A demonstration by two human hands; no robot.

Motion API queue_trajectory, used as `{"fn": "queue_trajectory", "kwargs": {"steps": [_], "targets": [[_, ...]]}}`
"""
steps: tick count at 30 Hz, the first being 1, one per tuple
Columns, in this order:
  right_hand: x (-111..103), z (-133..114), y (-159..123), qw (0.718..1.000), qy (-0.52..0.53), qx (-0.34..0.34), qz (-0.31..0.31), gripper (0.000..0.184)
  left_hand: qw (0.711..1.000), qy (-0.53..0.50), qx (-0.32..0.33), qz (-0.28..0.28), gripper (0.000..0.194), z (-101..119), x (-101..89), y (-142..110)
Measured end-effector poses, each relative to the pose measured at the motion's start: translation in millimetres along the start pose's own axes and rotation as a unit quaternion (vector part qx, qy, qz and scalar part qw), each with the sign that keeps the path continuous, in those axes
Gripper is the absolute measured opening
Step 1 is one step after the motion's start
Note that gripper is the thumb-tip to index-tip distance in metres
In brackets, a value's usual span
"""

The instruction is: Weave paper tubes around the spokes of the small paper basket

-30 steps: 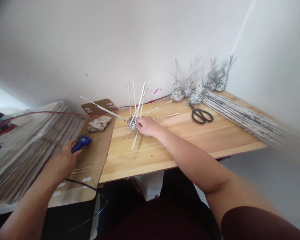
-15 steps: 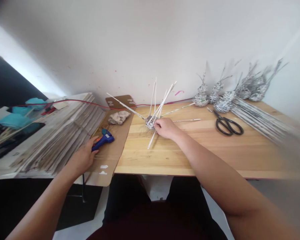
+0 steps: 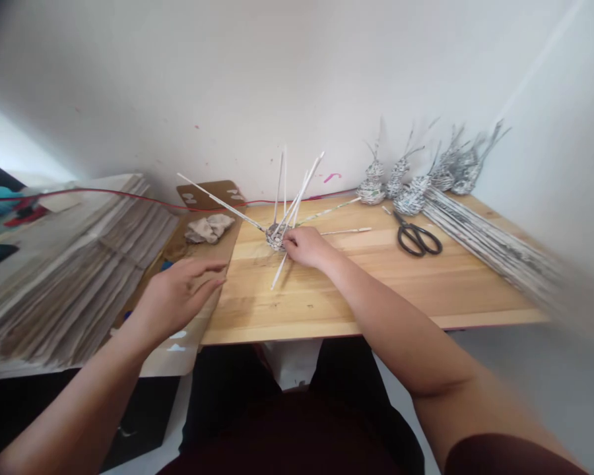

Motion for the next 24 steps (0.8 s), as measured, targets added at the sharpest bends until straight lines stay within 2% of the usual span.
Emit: {"fn": "queue_trajectory", "kwargs": {"steps": [3, 6, 9, 11, 13, 15, 18, 20, 24], "targets": [[-1.2, 0.2, 0.1, 1.000, 0.017, 0.002, -0.004, 0.027, 0.997, -0.042, 0.047, 0.044, 0.026, 12.1, 20.1, 53.4], [-2.9, -0.2, -0.4, 1.000, 0.019, 0.002, -0.004, 0.026, 0.992, -0.041, 0.086, 0.086, 0.028, 13.3, 31.5, 93.4], [-4.9, -1.7, -1.4, 1.000, 0.013, 0.006, -0.002, 0.025, 0.992, -0.043, 0.107, 0.042, 0.038, 9.9, 43.8, 116.7], [-6.0, -2.3, -2.1, 1.000, 0.009, 0.018, -0.006, 0.025, 0.994, -0.066, 0.087, -0.009, 0.038, 4.4, 53.9, 123.1], [-6.6, -2.9, -2.7, 1.000, 0.010, 0.025, -0.011, 0.023, 0.992, -0.106, 0.052, -0.033, 0.033, -2.6, 62.5, 124.0], [-7.2, -3.7, -3.2, 1.000, 0.015, 0.020, -0.012, 0.022, 0.988, -0.148, 0.023, -0.025, 0.033, -8.8, 68.4, 121.9], [-7.7, -4.6, -3.8, 1.000, 0.024, 0.008, -0.019, 0.023, 0.983, -0.180, 0.036, -0.008, 0.035, -13.6, 74.5, 117.7], [-7.8, -5.0, -4.4, 0.999, 0.026, 0.002, -0.033, 0.025, 0.982, -0.183, 0.054, -0.013, 0.026, -15.4, 78.7, 115.3], [-9.9, -4.8, -8.1, 0.999, 0.029, -0.005, -0.045, 0.023, 0.980, -0.193, 0.043, -0.022, 0.012, -21.6, 85.1, 112.1]]}}
Point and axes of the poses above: each hand's wrist, its own y-axis towards the middle knuckle, its own x-axis out of the palm, z = x × y, the point moved 3 cm from there along y, towards the middle knuckle, and after that the axes turned 14 degrees about x, right-handed, at the moved point
